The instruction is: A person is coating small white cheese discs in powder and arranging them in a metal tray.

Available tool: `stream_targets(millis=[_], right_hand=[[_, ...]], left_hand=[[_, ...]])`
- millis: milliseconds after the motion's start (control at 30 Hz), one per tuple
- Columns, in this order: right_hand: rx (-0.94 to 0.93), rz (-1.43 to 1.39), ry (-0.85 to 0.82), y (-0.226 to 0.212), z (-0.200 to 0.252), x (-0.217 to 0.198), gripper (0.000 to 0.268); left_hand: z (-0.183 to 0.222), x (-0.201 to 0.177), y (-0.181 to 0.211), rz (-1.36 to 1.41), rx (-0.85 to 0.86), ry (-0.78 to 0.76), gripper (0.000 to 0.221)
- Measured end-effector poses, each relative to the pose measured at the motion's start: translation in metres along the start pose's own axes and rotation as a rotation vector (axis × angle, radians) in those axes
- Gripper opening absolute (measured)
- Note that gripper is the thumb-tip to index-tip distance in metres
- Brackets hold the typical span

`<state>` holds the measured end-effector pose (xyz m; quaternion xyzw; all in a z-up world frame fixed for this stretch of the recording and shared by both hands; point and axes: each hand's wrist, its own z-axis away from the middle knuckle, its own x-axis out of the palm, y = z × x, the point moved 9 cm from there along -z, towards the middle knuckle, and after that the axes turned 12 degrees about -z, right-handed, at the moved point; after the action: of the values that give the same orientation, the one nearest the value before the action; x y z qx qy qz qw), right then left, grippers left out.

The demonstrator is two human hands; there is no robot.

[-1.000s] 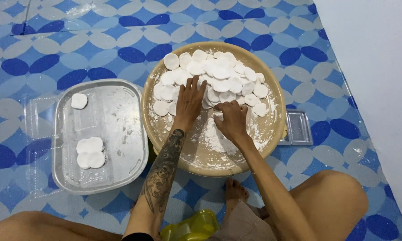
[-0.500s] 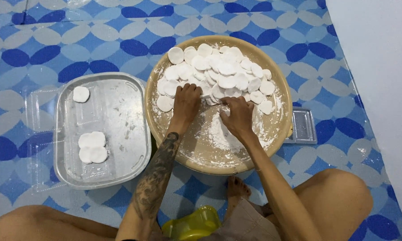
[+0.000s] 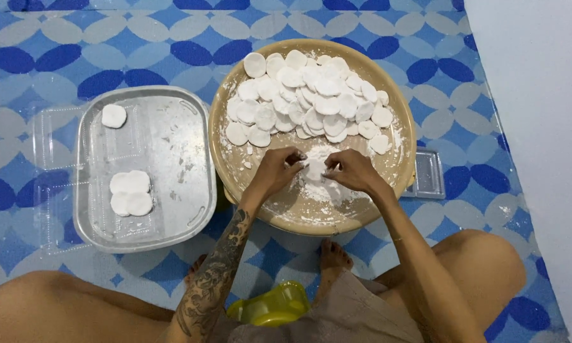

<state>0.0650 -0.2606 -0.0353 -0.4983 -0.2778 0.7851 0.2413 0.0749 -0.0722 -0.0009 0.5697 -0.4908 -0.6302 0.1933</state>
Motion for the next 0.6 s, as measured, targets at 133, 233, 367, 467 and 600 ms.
stream_targets(millis=[133, 233, 367, 467, 600], right_hand=[[0.058, 0.135, -0.071, 0.006, 0.002, 0.013, 0.017], [0.016, 0.284, 0.074, -0.014, 0.015, 0.005, 0.03], [-0.04, 0.373, 0.189, -0.024, 0.017, 0.011, 0.034], [-0.067, 0.414, 0.248, -0.032, 0.019, 0.016, 0.037], [-0.007, 0.417, 0.264, -0.036, 0.022, 0.016, 0.042]], left_hand=[[0.016, 0.003, -0.008, -0.194, -0.016, -0.065, 0.021], [0.031, -0.009, -0.006, -0.274, -0.043, -0.067, 0.022], [0.042, -0.018, 0.004, -0.375, -0.032, -0.061, 0.025], [0.047, -0.018, 0.004, -0.381, -0.031, -0.037, 0.025], [0.056, -0.019, 0.006, -0.317, -0.024, -0.01, 0.025]])
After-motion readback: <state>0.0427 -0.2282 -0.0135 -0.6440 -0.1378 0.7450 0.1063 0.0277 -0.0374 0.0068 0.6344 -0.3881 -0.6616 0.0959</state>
